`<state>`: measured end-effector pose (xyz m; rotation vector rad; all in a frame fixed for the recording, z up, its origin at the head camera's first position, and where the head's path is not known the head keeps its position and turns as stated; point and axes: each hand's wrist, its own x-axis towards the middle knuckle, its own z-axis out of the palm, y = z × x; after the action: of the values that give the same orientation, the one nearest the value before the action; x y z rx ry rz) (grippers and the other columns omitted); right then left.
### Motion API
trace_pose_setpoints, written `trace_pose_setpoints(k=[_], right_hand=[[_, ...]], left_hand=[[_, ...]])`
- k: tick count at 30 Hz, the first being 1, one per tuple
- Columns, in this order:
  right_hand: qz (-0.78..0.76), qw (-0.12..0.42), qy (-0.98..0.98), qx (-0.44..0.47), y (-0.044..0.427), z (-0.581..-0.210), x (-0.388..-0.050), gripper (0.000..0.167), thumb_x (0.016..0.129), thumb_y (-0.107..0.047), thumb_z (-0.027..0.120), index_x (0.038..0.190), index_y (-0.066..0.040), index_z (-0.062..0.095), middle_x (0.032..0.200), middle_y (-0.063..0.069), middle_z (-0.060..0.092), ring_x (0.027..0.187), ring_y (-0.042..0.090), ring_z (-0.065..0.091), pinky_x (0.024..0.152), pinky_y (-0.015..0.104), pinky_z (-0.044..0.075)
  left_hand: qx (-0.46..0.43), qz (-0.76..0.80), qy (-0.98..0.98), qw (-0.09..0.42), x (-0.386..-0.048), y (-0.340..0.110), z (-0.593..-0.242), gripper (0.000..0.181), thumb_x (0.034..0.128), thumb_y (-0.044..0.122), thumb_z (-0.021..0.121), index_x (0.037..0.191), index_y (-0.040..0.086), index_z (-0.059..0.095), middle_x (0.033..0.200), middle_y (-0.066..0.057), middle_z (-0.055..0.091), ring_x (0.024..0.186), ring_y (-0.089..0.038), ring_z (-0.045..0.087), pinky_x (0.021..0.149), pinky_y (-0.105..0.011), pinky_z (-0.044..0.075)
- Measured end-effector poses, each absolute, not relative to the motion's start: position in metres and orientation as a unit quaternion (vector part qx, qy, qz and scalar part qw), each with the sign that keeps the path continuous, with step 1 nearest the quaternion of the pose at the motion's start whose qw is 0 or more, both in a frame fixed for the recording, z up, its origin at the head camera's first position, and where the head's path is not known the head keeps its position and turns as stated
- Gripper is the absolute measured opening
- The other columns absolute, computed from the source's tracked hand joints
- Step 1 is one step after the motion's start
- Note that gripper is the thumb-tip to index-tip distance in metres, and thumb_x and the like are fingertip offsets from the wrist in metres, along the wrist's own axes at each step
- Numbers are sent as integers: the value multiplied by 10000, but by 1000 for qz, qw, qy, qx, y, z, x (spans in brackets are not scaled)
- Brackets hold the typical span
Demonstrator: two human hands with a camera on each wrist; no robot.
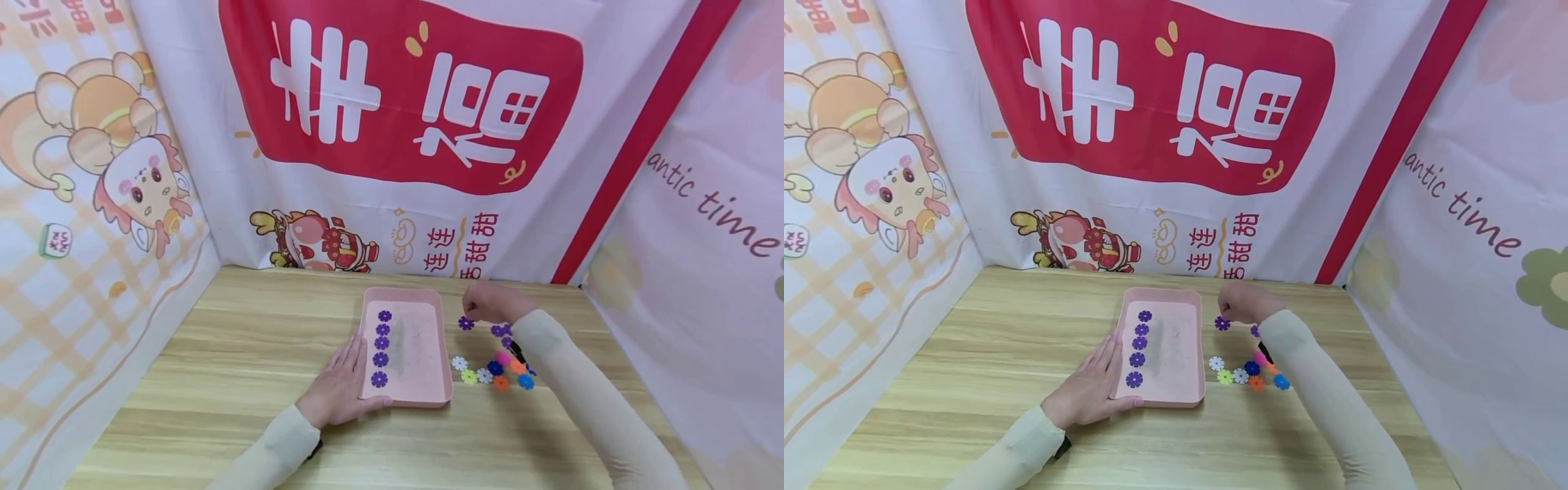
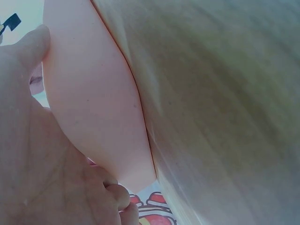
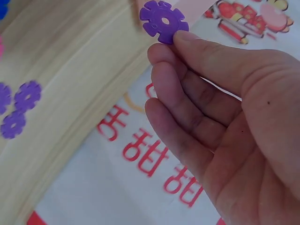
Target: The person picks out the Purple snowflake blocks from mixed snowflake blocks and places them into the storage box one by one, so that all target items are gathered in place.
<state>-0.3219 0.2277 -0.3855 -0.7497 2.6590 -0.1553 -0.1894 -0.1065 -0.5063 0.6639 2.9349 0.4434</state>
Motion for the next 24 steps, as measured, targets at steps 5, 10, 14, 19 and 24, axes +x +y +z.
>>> trace_pose_setpoints(k=[5, 10, 14, 19, 24], right_hand=[[-46, 184, 940, -284, 205, -388, -317, 207, 1040, -134, 669, 848, -101, 739, 747, 4, 667, 648, 120, 556, 637, 251, 499], [-30, 187, 933, -307, 181, -394, -312, 203, 1046, -159, 669, 859, -150, 746, 785, -8, 693, 684, 112, 575, 671, 258, 521], [-17, 192, 923, -334, 163, -401, -305, 211, 1049, -158, 663, 857, -162, 750, 768, -38, 677, 684, 85, 573, 675, 242, 531], [-1, 198, 911, -362, 147, -413, -298, 242, 1052, -124, 640, 831, -100, 734, 683, -78, 573, 631, 49, 512, 619, 201, 468], [7, 202, 907, -369, 138, -427, -292, 260, 1024, -53, 636, 777, -103, 697, 658, -95, 515, 616, 40, 476, 591, 189, 406]], left_hand=[[219, 146, 963, 50, -188, -107, -506, 1231, 914, 828, 544, 1658, -72, 156, 1755, -277, 97, 1647, -424, 130, 1347, -556, 193], [218, 147, 963, 52, -189, -107, -506, 1240, 910, 840, 533, 1662, -65, 140, 1760, -268, 77, 1650, -416, 122, 1348, -551, 194], [217, 144, 964, 55, -189, -108, -506, 1250, 906, 857, 513, 1663, -64, 138, 1761, -265, 75, 1651, -412, 119, 1349, -547, 192], [217, 142, 964, 56, -189, -108, -506, 1249, 905, 863, 504, 1662, -64, 147, 1761, -265, 86, 1651, -410, 125, 1349, -546, 196], [219, 143, 964, 53, -188, -108, -507, 1239, 911, 849, 516, 1660, -69, 154, 1758, -270, 96, 1649, -414, 134, 1348, -545, 204]])
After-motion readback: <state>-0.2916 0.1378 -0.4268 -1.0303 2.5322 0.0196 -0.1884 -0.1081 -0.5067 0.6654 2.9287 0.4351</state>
